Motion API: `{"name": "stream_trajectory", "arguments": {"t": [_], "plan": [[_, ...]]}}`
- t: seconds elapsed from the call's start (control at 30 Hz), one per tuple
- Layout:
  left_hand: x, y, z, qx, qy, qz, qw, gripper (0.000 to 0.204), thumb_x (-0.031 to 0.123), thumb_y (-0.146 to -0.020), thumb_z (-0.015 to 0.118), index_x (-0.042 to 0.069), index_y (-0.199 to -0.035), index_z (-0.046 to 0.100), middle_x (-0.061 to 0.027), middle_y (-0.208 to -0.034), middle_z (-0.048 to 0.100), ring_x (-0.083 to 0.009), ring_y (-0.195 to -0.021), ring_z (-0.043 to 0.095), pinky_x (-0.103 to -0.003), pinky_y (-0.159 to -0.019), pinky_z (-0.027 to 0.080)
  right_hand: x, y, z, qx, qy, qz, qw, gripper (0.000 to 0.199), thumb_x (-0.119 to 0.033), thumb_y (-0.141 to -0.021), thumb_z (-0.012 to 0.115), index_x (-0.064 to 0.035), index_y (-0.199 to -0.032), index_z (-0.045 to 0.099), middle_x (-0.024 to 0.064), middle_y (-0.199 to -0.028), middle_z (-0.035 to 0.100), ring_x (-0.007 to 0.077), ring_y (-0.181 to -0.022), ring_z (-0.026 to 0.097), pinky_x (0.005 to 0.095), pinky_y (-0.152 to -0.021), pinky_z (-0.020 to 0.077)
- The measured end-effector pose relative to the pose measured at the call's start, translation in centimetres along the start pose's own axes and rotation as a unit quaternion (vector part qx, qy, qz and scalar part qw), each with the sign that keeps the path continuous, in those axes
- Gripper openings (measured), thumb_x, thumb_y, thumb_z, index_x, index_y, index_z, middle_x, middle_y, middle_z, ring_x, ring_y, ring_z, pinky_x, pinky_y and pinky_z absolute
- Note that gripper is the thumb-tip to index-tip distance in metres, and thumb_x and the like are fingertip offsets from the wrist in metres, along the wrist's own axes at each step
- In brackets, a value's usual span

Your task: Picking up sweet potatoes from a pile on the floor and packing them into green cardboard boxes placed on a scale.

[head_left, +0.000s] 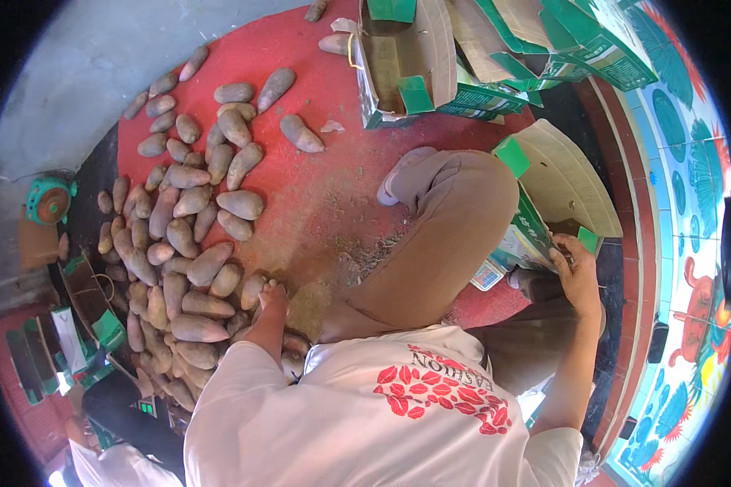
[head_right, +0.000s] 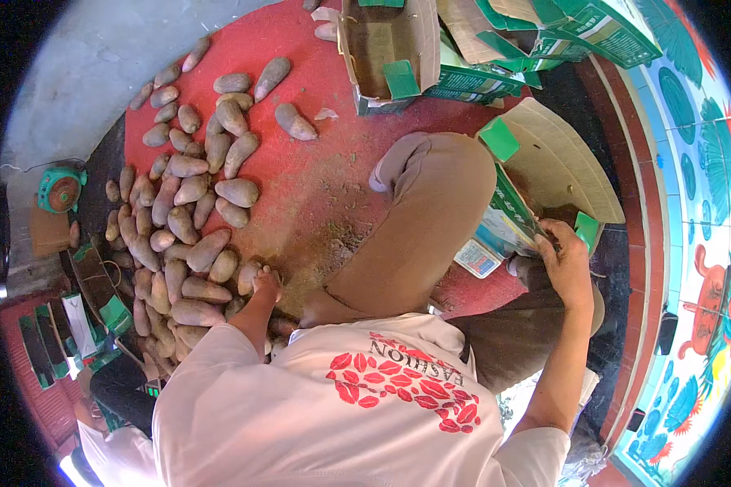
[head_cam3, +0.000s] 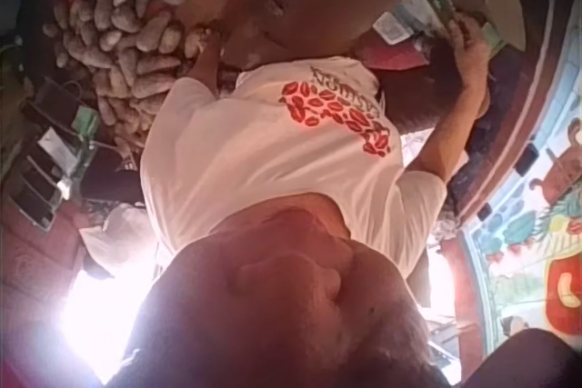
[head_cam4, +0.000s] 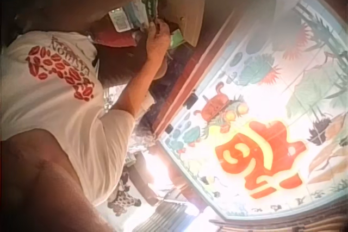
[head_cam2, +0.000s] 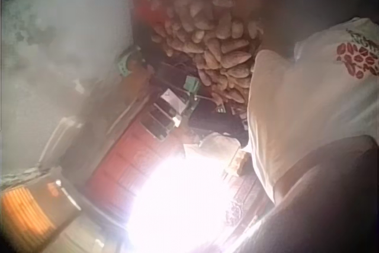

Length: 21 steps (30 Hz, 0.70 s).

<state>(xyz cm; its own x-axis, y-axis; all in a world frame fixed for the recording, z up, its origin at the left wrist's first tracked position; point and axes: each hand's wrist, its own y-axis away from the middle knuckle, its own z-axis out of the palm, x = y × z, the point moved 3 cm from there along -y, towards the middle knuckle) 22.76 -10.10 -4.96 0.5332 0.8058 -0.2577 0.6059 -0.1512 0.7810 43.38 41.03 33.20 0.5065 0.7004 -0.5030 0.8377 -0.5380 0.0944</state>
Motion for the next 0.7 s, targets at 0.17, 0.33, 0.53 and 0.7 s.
{"name": "stream_trajectory", "arguments": {"t": [0.17, 0.33, 0.53, 0.7], "plan": [[0.8, 0.4, -0.8, -0.016, 0.016, 0.060, 0.998, 0.040, 0.015, -0.082, 0.059, 0.010, -0.121, 0.049, -0.0154, -0.129, 0.046, -0.0315, -0.120, 0.047, -0.041, -0.093, 0.045, -0.3, 0.3, 0.1, 0.002, 0.020, 0.008, 1.000, 0.023, -0.003, -0.085, 0.060, 0.0037, -0.106, 0.058, 0.0142, -0.104, 0.062, 0.0226, -0.091, 0.060, 0.0299, -0.080, 0.0468], [2.2, 0.0, 0.8, -0.084, 0.066, 0.085, 0.991, 0.038, 0.014, -0.085, 0.056, 0.009, -0.122, 0.047, -0.0169, -0.127, 0.050, -0.0314, -0.117, 0.051, -0.040, -0.092, 0.046, -0.7, 0.5, 0.4, 0.016, 0.052, 0.016, 0.998, 0.026, -0.004, -0.083, 0.062, 0.0046, -0.107, 0.057, 0.0165, -0.103, 0.062, 0.0275, -0.092, 0.061, 0.0319, -0.080, 0.0471], [2.1, 1.3, 2.0, 0.003, 0.002, 0.153, 0.988, 0.034, 0.020, -0.088, 0.051, 0.008, -0.119, 0.051, -0.0143, -0.120, 0.057, -0.0304, -0.110, 0.057, -0.041, -0.088, 0.048, -1.6, -0.8, 0.8, -0.013, 0.117, 0.046, 0.992, 0.029, -0.012, -0.081, 0.064, 0.0036, -0.105, 0.059, 0.0221, -0.105, 0.061, 0.0389, -0.098, 0.058, 0.0409, -0.083, 0.0464], [1.0, 0.5, -0.4, 0.045, 0.037, 0.121, 0.991, 0.024, 0.021, -0.084, 0.057, 0.005, -0.101, 0.065, -0.0160, -0.117, 0.059, -0.0314, -0.106, 0.060, -0.040, -0.087, 0.050, -0.2, -0.9, 2.0, -0.003, 0.102, 0.011, 0.995, 0.030, -0.012, -0.079, 0.065, 0.0033, -0.104, 0.059, 0.0221, -0.103, 0.061, 0.0390, -0.096, 0.058, 0.0422, -0.082, 0.0468]]}}
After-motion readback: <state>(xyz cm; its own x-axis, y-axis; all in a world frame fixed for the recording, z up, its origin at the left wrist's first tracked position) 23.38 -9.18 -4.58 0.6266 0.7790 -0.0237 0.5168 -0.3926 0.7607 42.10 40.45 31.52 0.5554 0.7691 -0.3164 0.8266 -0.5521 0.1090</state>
